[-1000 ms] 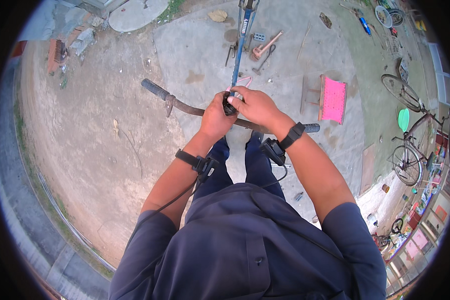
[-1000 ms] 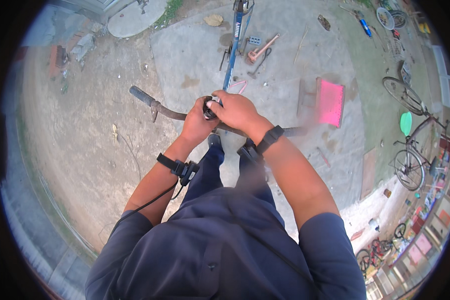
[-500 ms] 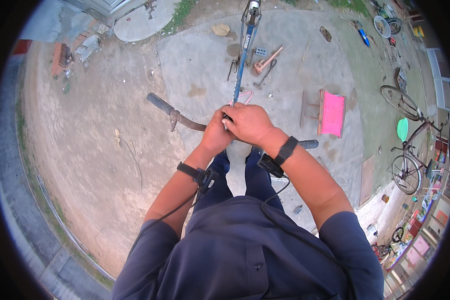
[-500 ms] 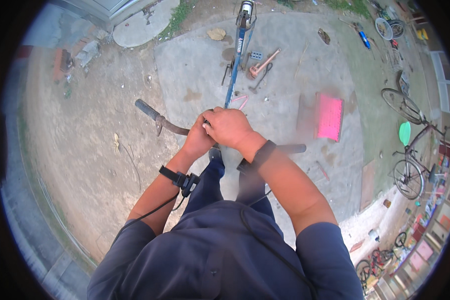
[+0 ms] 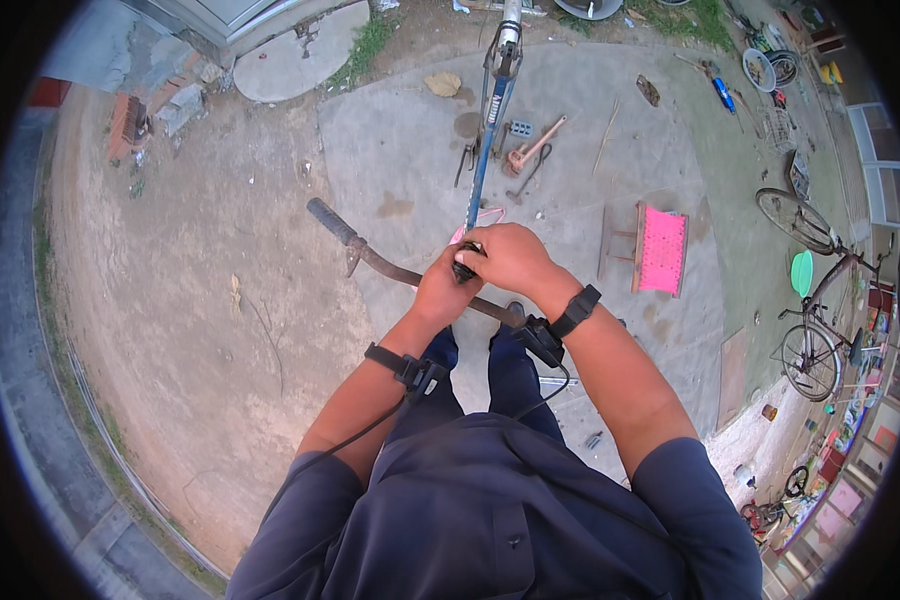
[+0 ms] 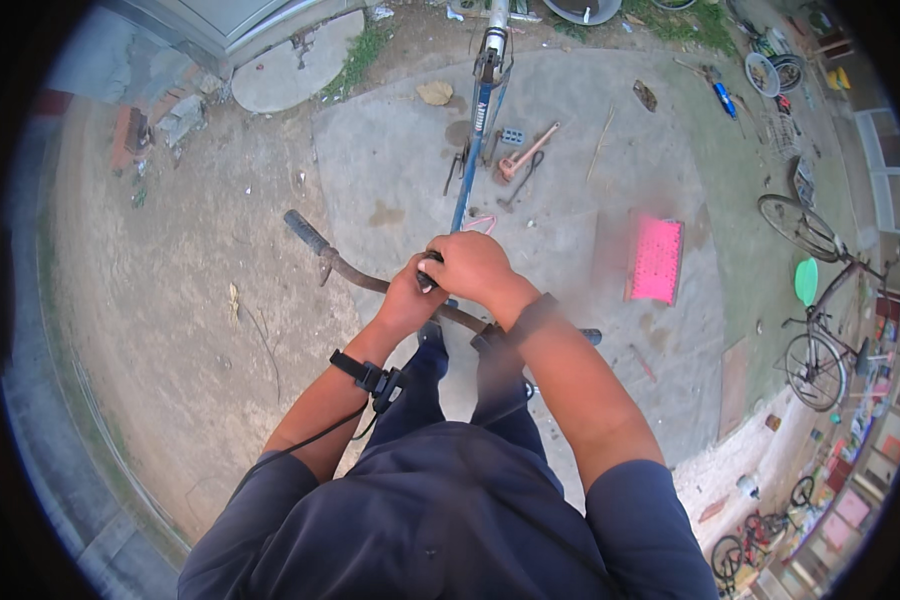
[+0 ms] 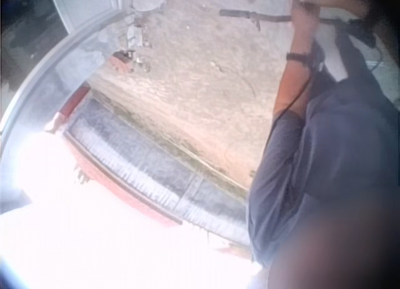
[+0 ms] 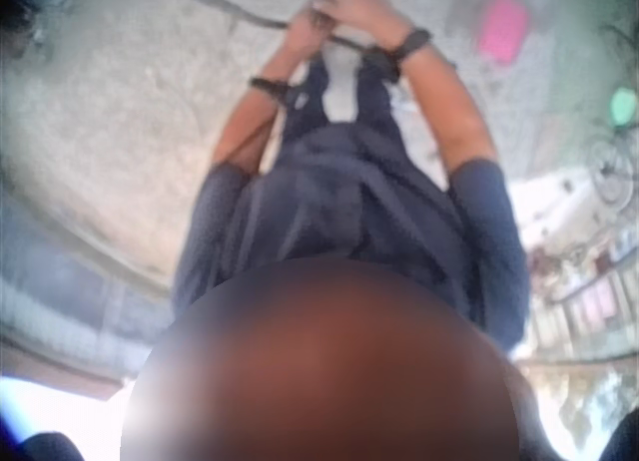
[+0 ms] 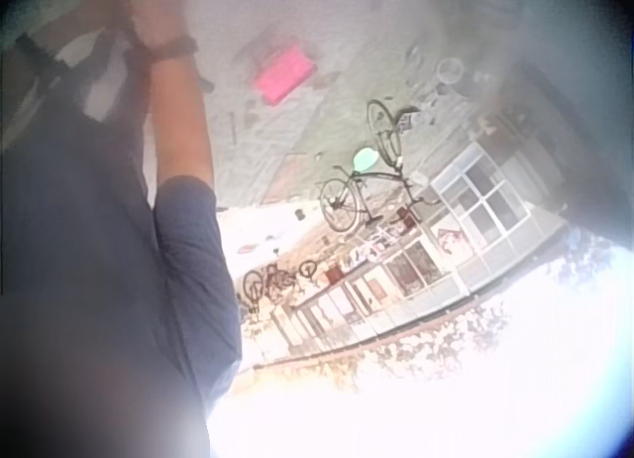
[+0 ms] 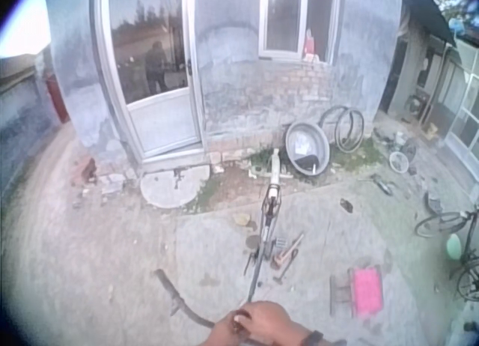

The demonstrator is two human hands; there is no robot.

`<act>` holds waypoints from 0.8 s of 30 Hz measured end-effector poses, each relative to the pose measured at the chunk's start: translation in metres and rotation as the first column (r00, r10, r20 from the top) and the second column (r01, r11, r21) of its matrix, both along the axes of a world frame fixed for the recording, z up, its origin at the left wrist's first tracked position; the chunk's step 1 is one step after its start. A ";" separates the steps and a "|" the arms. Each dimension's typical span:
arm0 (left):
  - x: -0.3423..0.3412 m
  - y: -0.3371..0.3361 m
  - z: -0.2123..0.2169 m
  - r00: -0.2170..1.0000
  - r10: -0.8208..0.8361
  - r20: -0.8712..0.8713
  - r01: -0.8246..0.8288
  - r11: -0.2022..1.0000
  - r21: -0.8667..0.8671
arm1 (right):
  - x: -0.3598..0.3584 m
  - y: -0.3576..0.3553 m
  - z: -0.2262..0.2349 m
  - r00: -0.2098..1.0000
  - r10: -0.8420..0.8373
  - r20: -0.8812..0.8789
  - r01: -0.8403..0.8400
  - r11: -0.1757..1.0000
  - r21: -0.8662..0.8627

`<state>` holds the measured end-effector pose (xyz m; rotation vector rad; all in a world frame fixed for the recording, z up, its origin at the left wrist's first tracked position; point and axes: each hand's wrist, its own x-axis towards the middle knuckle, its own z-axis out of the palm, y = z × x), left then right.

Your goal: The person attaches a handlebar to a bicycle frame, then wraps a black cable around the handlebar stem. The person handles the handlebar, frame, and cable by hand.

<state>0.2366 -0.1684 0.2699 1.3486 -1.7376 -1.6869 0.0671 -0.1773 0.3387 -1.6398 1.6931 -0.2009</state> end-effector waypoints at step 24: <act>0.056 -0.024 0.045 0.950 0.274 -0.149 -0.257 0.959 0.122 | -0.001 0.083 -0.023 0.926 0.376 0.023 -0.346 0.825 0.447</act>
